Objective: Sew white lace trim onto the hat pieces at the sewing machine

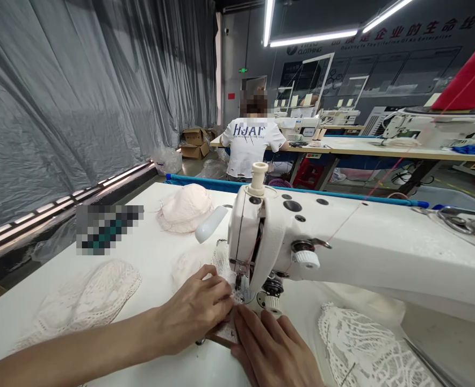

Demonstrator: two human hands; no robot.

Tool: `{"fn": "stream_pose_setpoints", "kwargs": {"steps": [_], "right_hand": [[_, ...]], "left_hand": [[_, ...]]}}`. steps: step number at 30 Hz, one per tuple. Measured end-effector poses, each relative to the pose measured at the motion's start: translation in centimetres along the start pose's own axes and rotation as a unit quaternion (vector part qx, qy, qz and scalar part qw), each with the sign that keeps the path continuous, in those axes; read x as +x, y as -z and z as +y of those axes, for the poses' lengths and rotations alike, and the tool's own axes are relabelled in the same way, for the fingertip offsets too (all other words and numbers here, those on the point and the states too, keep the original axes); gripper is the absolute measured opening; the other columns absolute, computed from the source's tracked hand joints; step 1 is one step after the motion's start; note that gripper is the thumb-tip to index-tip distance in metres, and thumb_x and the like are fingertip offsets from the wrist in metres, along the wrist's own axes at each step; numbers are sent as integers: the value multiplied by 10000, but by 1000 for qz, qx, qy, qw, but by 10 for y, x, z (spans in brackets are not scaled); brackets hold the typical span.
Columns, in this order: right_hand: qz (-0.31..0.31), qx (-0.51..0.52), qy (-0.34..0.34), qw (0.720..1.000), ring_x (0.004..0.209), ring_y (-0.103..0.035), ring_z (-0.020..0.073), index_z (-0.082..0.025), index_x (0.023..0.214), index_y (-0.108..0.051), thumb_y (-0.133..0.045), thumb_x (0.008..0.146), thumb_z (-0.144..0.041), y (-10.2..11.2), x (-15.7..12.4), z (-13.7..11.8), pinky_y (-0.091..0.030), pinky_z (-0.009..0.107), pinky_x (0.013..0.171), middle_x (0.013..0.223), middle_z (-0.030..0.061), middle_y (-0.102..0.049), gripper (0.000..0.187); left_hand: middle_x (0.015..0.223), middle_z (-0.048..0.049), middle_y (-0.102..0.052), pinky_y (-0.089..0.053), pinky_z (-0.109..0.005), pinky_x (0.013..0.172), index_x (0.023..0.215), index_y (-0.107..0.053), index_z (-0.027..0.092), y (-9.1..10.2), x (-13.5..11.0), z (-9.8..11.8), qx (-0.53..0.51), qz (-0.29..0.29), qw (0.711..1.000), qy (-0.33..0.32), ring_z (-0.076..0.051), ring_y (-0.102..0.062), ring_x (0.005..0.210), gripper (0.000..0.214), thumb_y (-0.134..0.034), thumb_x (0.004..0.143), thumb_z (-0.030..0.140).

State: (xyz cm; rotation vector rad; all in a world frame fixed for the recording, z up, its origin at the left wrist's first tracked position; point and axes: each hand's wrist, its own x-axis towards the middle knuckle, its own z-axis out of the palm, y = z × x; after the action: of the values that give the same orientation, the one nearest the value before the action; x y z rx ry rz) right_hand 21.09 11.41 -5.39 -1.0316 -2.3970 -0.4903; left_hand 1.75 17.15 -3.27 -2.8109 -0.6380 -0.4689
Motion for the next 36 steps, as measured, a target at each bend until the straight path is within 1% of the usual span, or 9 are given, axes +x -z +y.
{"fn": "stream_pose_setpoints", "kwargs": {"steps": [5,8,11,14,17,20,25,32,36], "right_hand": [[0,27,-1,1000,734,-626,174,-148,1077,-637,-320,980,-219,2,2,0,-461,307,639,1003,75,-715,339],[-10,27,3,1000,749,-625,179,-144,1080,-637,-321,981,-224,1,0,0,-459,313,652,1020,71,-711,341],[-10,25,5,1000,759,-621,184,-145,1051,-645,-327,981,-227,0,-1,0,-446,318,665,1024,57,-710,336],[-11,29,0,1000,761,-620,182,-148,1019,-650,-305,989,-228,0,-2,0,-435,322,674,1014,61,-710,355],[-14,32,0,999,793,-623,187,-151,1040,-645,-309,988,-230,1,-2,0,-429,328,691,1041,65,-703,349],[-15,32,2,999,825,-625,192,-156,1073,-636,-328,983,-233,0,-2,0,-431,332,708,1054,64,-700,330],[-16,27,6,999,802,-627,188,-156,1057,-641,-326,980,-231,0,-2,1,-433,332,703,1038,62,-706,333],[-15,36,2,999,806,-627,185,-167,1076,-633,-327,977,-232,-3,-3,2,-428,329,717,1032,46,-708,328],[-11,20,12,1000,818,-627,193,-162,1095,-634,-336,978,-258,-5,-3,5,-426,325,715,1038,52,-708,334]], "left_hand": [[802,-41,-569,-389,-352,834,736,-534,123,-6,-2,2,-4,17,1000,2,-148,-542,789,129,-487,849,85],[767,-33,-573,-400,-341,817,722,-537,123,-6,-1,4,0,25,1000,6,-144,-542,779,172,-455,856,52],[763,-33,-565,-404,-345,836,709,-525,122,-5,-1,5,1,40,999,-1,-149,-538,782,164,-464,850,62],[756,-30,-558,-408,-343,844,694,-508,126,-5,-1,5,-1,51,999,-4,-145,-536,771,172,-464,846,61],[767,-29,-564,-417,-333,833,698,-506,128,-4,-1,6,-1,57,998,-2,-142,-542,779,176,-454,844,45],[783,-30,-571,-423,-332,836,705,-507,127,-3,-2,6,-4,53,999,-1,-147,-550,806,161,-464,839,48],[786,-25,-577,-424,-331,845,723,-505,134,-3,-2,5,-11,43,999,0,-139,-548,814,159,-461,852,52],[797,-15,-592,-395,-335,884,712,-504,134,-4,-2,2,-14,47,999,0,-136,-557,835,175,-456,854,44],[802,-16,-604,-378,-338,893,712,-507,134,0,-1,-3,-25,29,999,-2,-135,-562,838,161,-461,851,66]]}}
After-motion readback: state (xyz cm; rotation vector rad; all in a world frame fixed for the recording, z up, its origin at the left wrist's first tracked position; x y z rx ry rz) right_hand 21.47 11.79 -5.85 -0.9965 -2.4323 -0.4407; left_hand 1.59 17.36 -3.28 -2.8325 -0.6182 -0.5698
